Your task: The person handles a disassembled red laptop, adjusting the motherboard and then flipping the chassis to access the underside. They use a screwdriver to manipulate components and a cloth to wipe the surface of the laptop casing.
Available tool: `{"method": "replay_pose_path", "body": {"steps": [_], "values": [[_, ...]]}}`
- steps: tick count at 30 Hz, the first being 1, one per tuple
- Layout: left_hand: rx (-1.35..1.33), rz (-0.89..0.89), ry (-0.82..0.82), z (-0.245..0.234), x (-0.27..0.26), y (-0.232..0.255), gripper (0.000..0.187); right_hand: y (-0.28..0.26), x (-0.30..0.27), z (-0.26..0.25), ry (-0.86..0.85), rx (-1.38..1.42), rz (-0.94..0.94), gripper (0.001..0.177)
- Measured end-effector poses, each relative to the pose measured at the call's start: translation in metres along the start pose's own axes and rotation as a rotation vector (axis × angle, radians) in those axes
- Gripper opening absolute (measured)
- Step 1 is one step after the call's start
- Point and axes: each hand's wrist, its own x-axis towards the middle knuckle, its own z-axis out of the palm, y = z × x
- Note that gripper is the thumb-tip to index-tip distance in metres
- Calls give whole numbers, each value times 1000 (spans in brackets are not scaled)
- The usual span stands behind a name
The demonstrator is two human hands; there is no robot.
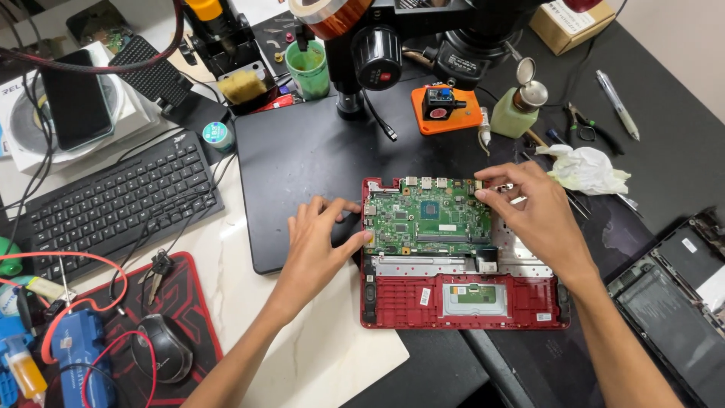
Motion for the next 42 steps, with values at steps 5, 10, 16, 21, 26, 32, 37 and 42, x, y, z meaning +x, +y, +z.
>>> {"method": "replay_pose_path", "body": {"steps": [5,10,16,21,26,32,37,42], "values": [[13,-25,-22,-2,1,2,42,-7,-3,-12,50,-36,-53,30],[18,-23,-36,-2,2,2,41,-5,-2,-20,-75,-91,14,27],[12,-14,-27,-2,2,3,41,11,-1,-24,-101,-65,37,26],[12,-40,-36,-3,3,4,41,18,1,-23,-117,-56,71,31],[18,-42,-39,-3,3,2,41,22,1,-16,-96,-20,101,34],[5,-40,-47,-3,5,0,41,22,2,-16,-108,-4,134,37],[9,-54,-58,-4,4,0,42,23,2,-13,-94,-2,122,35],[8,-33,-39,-2,4,-1,42,23,3,-12,-100,-18,116,34]]}}
